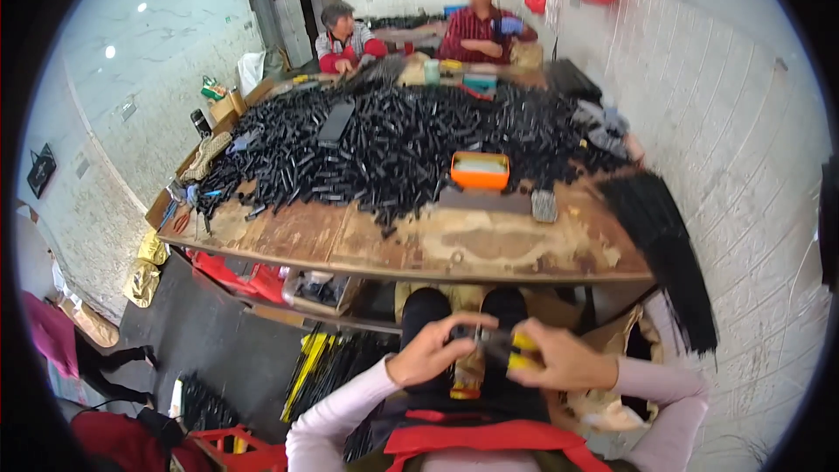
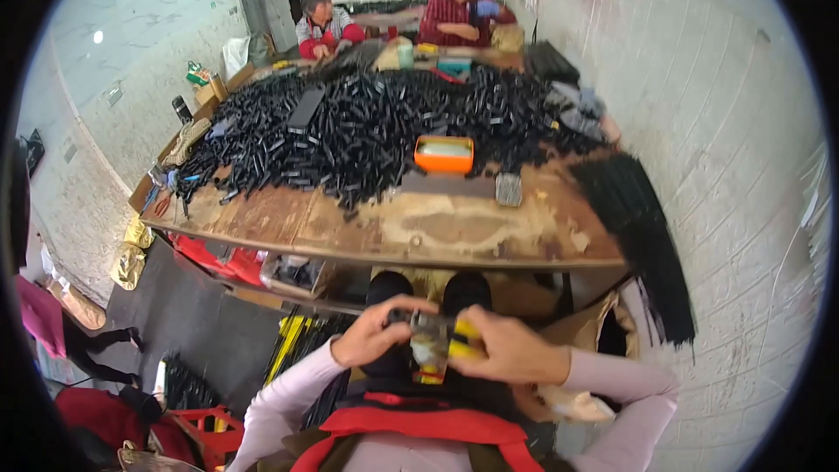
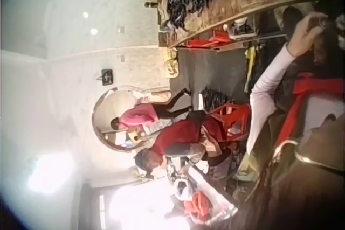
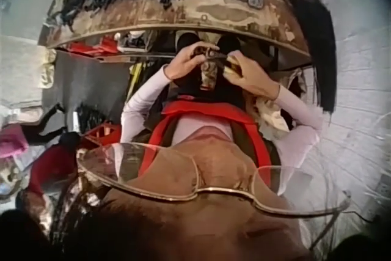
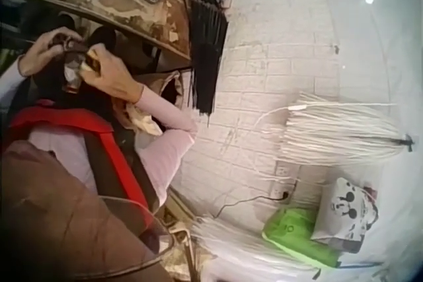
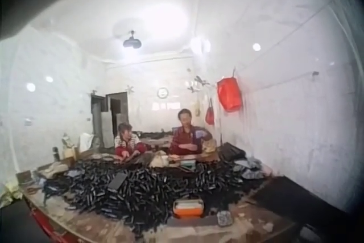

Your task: Trimming and bundling black plastic tubes at a factory workbench using hand tools.

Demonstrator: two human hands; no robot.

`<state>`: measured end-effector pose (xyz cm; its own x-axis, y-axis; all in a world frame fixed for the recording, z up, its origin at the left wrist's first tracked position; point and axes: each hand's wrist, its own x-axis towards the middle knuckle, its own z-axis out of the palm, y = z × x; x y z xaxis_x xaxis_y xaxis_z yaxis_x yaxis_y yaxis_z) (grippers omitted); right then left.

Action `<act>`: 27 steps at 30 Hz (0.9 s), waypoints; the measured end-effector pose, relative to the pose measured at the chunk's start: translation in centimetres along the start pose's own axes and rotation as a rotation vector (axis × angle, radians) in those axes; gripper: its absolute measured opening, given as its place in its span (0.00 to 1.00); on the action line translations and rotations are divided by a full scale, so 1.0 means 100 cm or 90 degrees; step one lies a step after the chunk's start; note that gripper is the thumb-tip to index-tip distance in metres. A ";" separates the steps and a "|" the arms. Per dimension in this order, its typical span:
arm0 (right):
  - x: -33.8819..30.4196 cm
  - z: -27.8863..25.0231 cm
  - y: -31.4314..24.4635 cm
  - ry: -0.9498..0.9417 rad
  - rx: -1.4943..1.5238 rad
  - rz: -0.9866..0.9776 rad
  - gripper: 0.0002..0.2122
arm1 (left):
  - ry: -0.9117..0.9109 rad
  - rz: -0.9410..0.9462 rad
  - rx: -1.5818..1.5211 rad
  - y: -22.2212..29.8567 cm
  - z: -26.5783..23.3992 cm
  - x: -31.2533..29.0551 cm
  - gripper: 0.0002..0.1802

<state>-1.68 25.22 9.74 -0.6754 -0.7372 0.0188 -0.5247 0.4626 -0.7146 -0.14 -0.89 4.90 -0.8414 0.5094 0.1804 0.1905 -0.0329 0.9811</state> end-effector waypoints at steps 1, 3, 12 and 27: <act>0.005 0.003 0.012 0.135 -0.192 -0.149 0.24 | 0.058 0.057 0.037 -0.004 0.003 0.004 0.21; 0.012 -0.005 0.013 0.189 -0.346 -0.159 0.24 | 0.079 0.025 0.049 0.000 -0.001 0.009 0.21; 0.019 -0.005 0.011 -0.268 0.299 0.230 0.21 | -0.022 0.010 -0.013 0.000 -0.012 0.014 0.35; 0.025 0.029 0.033 -0.013 0.193 0.073 0.08 | 0.067 -0.010 -0.027 -0.008 -0.006 0.000 0.24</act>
<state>-3.60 23.43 5.39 -0.7088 -0.7001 -0.0860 -0.2656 0.3779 -0.8869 -0.65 -1.39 4.14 -0.8928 0.4172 0.1697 0.1578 -0.0632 0.9854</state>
